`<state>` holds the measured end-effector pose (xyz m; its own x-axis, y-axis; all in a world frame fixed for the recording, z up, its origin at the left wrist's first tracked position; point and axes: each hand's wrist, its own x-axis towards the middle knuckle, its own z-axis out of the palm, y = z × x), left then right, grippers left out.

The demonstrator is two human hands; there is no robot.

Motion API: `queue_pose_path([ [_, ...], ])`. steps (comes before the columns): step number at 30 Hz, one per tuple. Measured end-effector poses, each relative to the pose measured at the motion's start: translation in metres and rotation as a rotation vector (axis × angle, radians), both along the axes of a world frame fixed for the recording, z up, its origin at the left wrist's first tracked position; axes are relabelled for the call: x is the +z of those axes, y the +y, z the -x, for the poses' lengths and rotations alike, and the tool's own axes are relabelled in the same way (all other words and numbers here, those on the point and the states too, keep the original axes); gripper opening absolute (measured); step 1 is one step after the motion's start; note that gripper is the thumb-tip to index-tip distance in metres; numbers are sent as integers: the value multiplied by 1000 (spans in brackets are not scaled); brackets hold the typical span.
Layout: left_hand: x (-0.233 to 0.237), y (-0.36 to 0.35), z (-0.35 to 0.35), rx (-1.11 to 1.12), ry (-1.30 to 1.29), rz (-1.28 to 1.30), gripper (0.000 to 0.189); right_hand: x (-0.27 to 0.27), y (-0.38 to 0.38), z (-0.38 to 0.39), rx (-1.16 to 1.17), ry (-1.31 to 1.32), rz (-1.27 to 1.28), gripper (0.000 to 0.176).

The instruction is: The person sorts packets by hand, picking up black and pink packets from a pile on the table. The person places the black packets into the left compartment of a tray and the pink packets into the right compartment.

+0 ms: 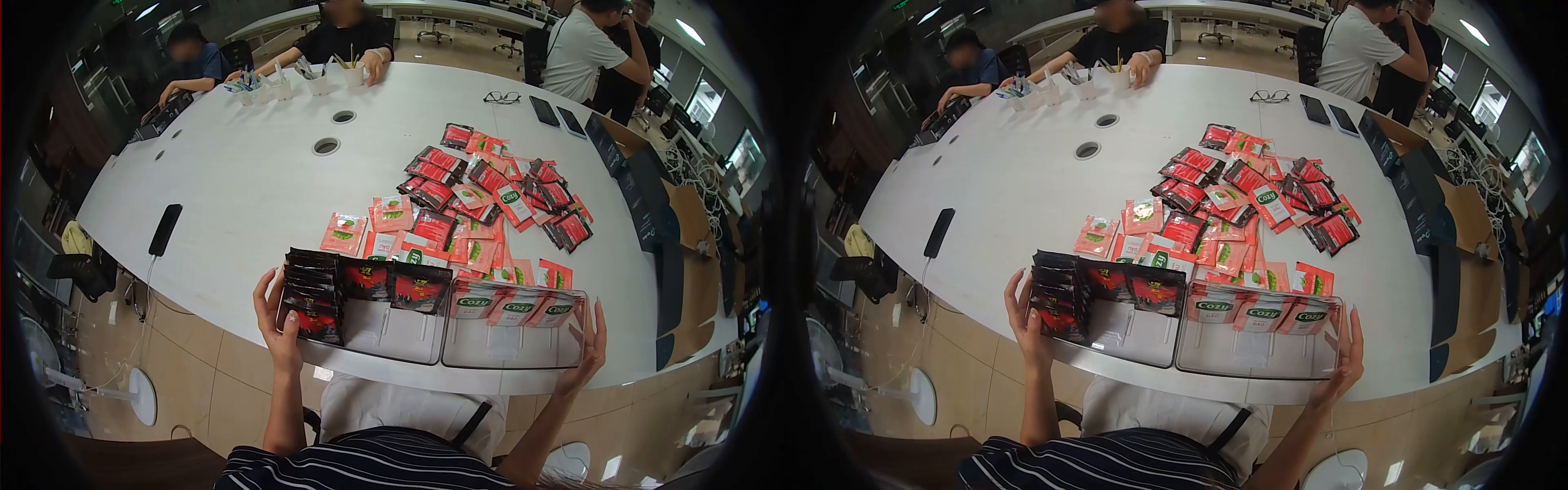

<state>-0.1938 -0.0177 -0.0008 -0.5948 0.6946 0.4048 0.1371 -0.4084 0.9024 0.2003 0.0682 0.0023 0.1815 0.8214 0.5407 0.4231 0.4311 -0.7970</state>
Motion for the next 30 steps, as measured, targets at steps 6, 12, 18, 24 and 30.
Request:
queue_pose_path([
  [6,-4,1,3,-22,-28,-21,70,-1,1,-2,-13,-7,-12,91],
  [12,-8,6,7,53,-3,-94,50,-2,1,-2,-8,-20,-6,96],
  [18,-11,4,7,182,-88,-144,30,-4,0,-6,28,-44,-20,101],
  [24,-8,3,4,222,-128,-93,32,4,-2,7,-14,-91,-56,96],
  [30,-14,-2,14,147,-133,-119,45,14,-1,4,21,-279,-191,79],
])
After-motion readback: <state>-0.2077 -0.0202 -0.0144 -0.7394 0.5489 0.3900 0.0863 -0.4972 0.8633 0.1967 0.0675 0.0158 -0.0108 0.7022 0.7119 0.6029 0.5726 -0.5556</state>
